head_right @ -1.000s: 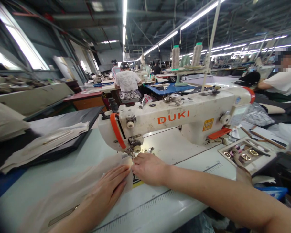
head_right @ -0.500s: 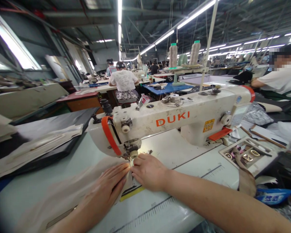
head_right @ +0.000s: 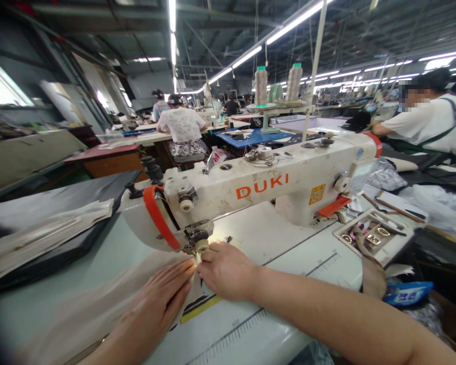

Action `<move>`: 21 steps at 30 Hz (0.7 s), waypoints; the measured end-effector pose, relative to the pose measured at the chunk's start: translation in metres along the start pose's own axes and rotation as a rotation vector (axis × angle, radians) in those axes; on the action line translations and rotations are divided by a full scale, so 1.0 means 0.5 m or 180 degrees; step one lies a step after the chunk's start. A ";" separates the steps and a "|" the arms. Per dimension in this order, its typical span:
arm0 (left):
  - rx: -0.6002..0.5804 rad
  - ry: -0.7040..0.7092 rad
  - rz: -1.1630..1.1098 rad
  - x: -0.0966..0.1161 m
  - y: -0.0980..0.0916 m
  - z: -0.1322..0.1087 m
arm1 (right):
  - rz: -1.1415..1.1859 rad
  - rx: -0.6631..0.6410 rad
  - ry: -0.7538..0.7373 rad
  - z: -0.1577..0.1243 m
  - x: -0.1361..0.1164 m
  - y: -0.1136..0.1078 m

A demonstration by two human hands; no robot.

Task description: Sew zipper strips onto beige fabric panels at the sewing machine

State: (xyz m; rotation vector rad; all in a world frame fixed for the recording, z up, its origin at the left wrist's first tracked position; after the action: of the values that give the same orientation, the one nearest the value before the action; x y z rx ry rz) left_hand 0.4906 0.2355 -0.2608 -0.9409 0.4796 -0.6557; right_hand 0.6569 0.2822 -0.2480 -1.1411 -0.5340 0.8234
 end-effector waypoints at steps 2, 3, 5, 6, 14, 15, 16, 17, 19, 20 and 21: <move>0.0009 -0.0050 -0.0093 -0.003 0.003 -0.003 | -0.0003 -0.0013 0.0010 0.000 0.000 -0.002; 0.0012 -0.0075 -0.0134 -0.004 0.004 -0.004 | -0.0008 -0.0016 0.0007 0.001 -0.001 -0.003; 0.0005 -0.0092 -0.0182 -0.005 0.004 -0.006 | -0.0020 -0.0020 -0.0008 0.000 -0.002 -0.005; 0.0000 -0.0095 -0.0198 -0.005 0.003 -0.006 | -0.0027 -0.0018 -0.0016 0.000 -0.002 -0.005; -0.0109 -0.0264 -0.0302 -0.002 -0.006 -0.002 | -0.0048 0.0019 -0.0075 -0.004 -0.002 -0.003; -0.0122 -0.0283 -0.0304 -0.001 -0.007 -0.001 | -0.0051 0.0022 -0.0085 -0.003 -0.002 -0.003; -0.0133 -0.0292 -0.0305 0.000 -0.008 0.001 | -0.0051 0.0020 -0.0092 -0.003 -0.002 -0.003; -0.0135 -0.0291 -0.0301 0.001 -0.009 0.003 | -0.0050 0.0018 -0.0092 -0.002 -0.001 -0.003; -0.0121 -0.0288 -0.0278 0.002 -0.009 0.007 | -0.0037 0.0011 -0.0075 -0.001 0.000 -0.003; -0.0112 -0.0288 -0.0264 0.001 -0.008 0.008 | -0.0028 0.0010 -0.0056 0.000 0.001 -0.003; -0.0114 -0.0290 -0.0257 0.000 -0.007 0.009 | -0.0022 0.0007 -0.0035 0.000 0.002 -0.004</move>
State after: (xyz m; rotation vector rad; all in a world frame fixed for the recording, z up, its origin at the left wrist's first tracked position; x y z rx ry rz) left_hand 0.4923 0.2366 -0.2557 -1.0235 0.3751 -0.6758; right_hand 0.6580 0.2827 -0.2464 -1.1326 -0.5458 0.8247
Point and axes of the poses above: each hand's wrist, its own z-axis towards the middle knuckle, its own y-axis out of the palm, x = y × z, the point moved 3 cm from there along z, towards the middle knuckle, and after that the axes turned 11 degrees about y, right-handed, at the moved point
